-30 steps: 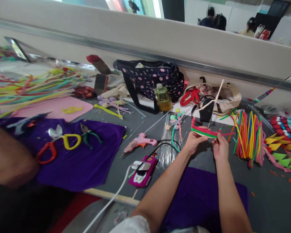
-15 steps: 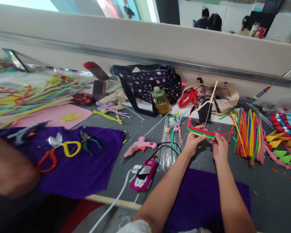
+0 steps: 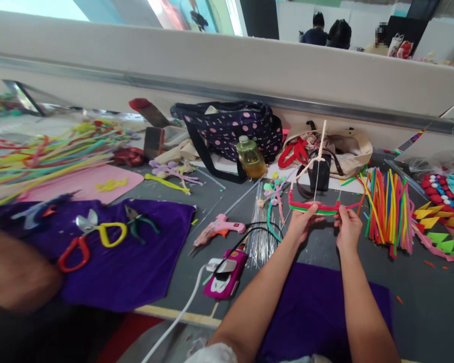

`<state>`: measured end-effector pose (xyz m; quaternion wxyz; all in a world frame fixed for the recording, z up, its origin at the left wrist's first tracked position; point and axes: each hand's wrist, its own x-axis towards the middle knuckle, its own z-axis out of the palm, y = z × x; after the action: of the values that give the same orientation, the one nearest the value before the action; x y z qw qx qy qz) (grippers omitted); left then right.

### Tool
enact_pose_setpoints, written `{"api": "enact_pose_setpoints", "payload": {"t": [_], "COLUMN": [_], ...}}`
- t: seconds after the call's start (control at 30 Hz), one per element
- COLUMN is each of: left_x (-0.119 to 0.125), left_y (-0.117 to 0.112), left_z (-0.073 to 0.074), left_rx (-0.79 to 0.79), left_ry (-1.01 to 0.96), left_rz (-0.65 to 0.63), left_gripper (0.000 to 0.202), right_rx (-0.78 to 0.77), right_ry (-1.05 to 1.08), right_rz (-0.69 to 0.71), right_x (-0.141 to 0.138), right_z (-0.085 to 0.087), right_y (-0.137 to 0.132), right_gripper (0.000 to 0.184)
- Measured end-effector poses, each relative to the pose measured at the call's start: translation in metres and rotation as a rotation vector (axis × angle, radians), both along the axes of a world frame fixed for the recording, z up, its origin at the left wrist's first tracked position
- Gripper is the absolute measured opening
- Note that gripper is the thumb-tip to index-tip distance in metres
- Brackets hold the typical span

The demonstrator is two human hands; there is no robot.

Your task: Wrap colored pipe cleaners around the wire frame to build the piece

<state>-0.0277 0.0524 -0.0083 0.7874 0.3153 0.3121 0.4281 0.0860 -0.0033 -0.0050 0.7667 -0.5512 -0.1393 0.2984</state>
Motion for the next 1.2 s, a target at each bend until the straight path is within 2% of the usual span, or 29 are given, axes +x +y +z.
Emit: {"api": "enact_pose_setpoints", "payload": {"t": [0.47, 0.63, 0.87, 1.03, 1.2], "left_x": [-0.0012, -0.0008, -0.0002, 0.0012, 0.0011], "left_y": [-0.0016, -0.0028, -0.0071, -0.0093, -0.0079], "left_z": [-0.0006, -0.0007, 0.0048, 0.0067, 0.0056], "left_rx": [-0.026, 0.033, 0.115, 0.172, 0.228], "left_ry": [-0.066, -0.064, -0.002, 0.052, 0.104], "left_rz": [-0.082, -0.048, 0.003, 0.049, 0.088], "left_gripper": [0.044, 0.04, 0.037, 0.037, 0.037], "right_rx": [0.131, 0.13, 0.024, -0.049, -0.086], "right_ry": [0.332, 0.399, 0.132, -0.071, -0.212], "right_rz": [0.235, 0.265, 0.015, -0.006, 0.074], "right_x": [0.0043, 0.0046, 0.0019, 0.0025, 0.0061], "right_z": [0.0013, 0.0003, -0.0021, -0.0043, -0.0025], "right_y": [-0.0025, -0.0015, 0.0, -0.0012, -0.0028], "right_gripper": [0.034, 0.037, 0.038, 0.038, 0.038]}}
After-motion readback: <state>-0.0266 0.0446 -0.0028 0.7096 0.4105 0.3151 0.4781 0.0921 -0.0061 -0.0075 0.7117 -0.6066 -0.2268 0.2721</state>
